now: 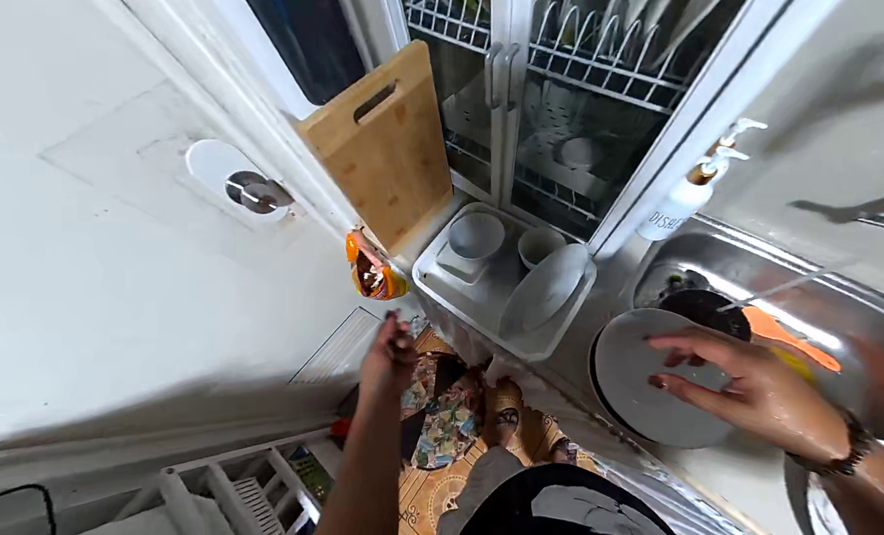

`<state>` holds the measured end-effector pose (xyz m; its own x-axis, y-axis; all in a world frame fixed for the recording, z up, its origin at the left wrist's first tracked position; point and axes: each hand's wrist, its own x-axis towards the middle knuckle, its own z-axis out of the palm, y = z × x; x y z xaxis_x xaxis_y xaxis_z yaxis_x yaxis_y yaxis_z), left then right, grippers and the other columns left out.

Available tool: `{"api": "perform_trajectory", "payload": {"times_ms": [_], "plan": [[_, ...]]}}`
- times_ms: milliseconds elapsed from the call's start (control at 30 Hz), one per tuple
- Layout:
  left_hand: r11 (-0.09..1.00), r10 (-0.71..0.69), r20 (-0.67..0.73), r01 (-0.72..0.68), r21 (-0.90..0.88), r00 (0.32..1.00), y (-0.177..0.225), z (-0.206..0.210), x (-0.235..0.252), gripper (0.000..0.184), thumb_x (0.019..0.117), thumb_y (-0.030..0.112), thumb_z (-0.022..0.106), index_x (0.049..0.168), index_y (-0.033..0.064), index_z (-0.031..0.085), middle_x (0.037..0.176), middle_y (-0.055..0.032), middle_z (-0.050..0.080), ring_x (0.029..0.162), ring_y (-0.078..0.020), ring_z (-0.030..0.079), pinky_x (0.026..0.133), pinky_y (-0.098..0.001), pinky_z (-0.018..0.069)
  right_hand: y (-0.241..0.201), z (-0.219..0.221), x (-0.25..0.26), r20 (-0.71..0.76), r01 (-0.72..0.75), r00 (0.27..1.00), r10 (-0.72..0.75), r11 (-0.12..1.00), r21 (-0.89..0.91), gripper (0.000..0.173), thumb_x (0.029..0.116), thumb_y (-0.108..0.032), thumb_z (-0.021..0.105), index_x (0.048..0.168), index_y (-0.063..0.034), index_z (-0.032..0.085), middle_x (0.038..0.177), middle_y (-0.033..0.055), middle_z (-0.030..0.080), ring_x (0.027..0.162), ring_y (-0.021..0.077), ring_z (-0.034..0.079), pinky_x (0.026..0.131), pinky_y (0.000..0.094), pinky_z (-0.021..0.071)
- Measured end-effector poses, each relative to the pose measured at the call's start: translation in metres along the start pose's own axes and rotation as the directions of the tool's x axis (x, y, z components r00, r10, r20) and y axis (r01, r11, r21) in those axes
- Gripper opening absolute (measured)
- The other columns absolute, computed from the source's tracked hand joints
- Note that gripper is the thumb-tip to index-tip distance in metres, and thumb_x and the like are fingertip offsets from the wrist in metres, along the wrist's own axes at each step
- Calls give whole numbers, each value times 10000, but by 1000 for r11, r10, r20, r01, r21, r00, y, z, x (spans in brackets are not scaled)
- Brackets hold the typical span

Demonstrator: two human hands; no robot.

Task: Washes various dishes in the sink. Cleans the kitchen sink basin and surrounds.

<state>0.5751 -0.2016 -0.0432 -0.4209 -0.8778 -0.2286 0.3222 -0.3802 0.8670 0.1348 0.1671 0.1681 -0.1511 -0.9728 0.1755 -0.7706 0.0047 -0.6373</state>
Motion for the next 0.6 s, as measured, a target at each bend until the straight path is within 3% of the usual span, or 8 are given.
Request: {"api": "perform_trajectory", "payload": {"times_ms": [133, 200, 233, 267, 367, 433, 500, 600], "plan": [[980, 156, -212, -125, 152, 965, -41, -137, 130, 439, 1057, 409, 460, 1351, 84, 495, 1023, -108, 688, 738, -167, 663, 604, -338, 563, 47, 2, -61, 2, -248, 969, 249, 967, -55, 418, 856, -408, 755, 1233, -229, 722, 1123, -77, 732, 866, 100, 707, 725, 341, 624], [977, 130, -419, -45, 206, 899, -4, -67, 130, 449, 1087, 293, 416, 1407, -21, 450, 1074, -231, 655, 785, -259, 671, 656, -408, 576, 60, -2, -90, -31, -343, 939, 342, 938, -45, 409, 840, -384, 766, 1208, -210, 735, 1109, -46, 743, 849, 126, 721, 703, 347, 630], [959, -99, -604, 238, 155, 790, 46, 7, 119, 420, 1118, 295, 363, 1473, 76, 416, 1206, -174, 601, 928, -254, 620, 836, -423, 524, 67, -6, -106, -65, -382, 923, 380, 924, -20, 408, 826, -351, 768, 1196, -179, 741, 1093, -13, 752, 831, 143, 728, 691, 347, 628], [934, -95, -662, 297, 199, 743, 69, 55, 113, 439, 1121, 308, 346, 1493, 79, 389, 1269, -166, 573, 977, -239, 613, 865, -404, 516, 73, -11, -122, -99, -425, 900, 425, 905, 15, 407, 813, -301, 765, 1185, -137, 741, 1074, 24, 760, 817, 158, 732, 684, 346, 626], [882, 50, -556, 224, 414, 830, 76, 85, 115, 506, 1103, 335, 363, 1494, 13, 370, 1256, -216, 560, 972, -247, 603, 854, -412, 509, 87, -32, -177, -202, -607, 771, 604, 793, 54, 415, 795, -109, 722, 1190, 13, 681, 1016, 155, 747, 782, 216, 730, 658, 366, 614], [855, 70, -507, 210, 474, 859, 68, 86, 121, 510, 1102, 348, 350, 1483, 12, 395, 1237, -212, 576, 1008, -261, 603, 878, -446, 509, 74, -40, -196, -271, -776, 602, 751, 631, 23, 356, 839, 7, 715, 1172, 110, 641, 1023, 283, 700, 811, 340, 703, 716, 479, 594], [858, 41, -496, 224, 462, 868, 64, 91, 124, 527, 1108, 346, 332, 1522, 22, 369, 1409, -241, 521, 1209, -322, 567, 1004, -499, 466, 34, -37, -182, -240, -931, 363, 900, 363, -47, 379, 929, -162, 700, 1173, 126, 666, 1121, 329, 683, 979, 423, 681, 914, 549, 532], [825, 50, -555, 279, 491, 831, 45, 31, 163, 524, 1092, 346, 393, 1540, 75, 367, 1430, -204, 519, 1240, -315, 545, 1040, -500, 444, -25, -33, -162, -47, -968, -219, 975, -223, -112, 590, 1048, -455, 533, 1298, 71, 625, 1282, 272, 645, 1155, 343, 633, 1037, 524, 444]]}}
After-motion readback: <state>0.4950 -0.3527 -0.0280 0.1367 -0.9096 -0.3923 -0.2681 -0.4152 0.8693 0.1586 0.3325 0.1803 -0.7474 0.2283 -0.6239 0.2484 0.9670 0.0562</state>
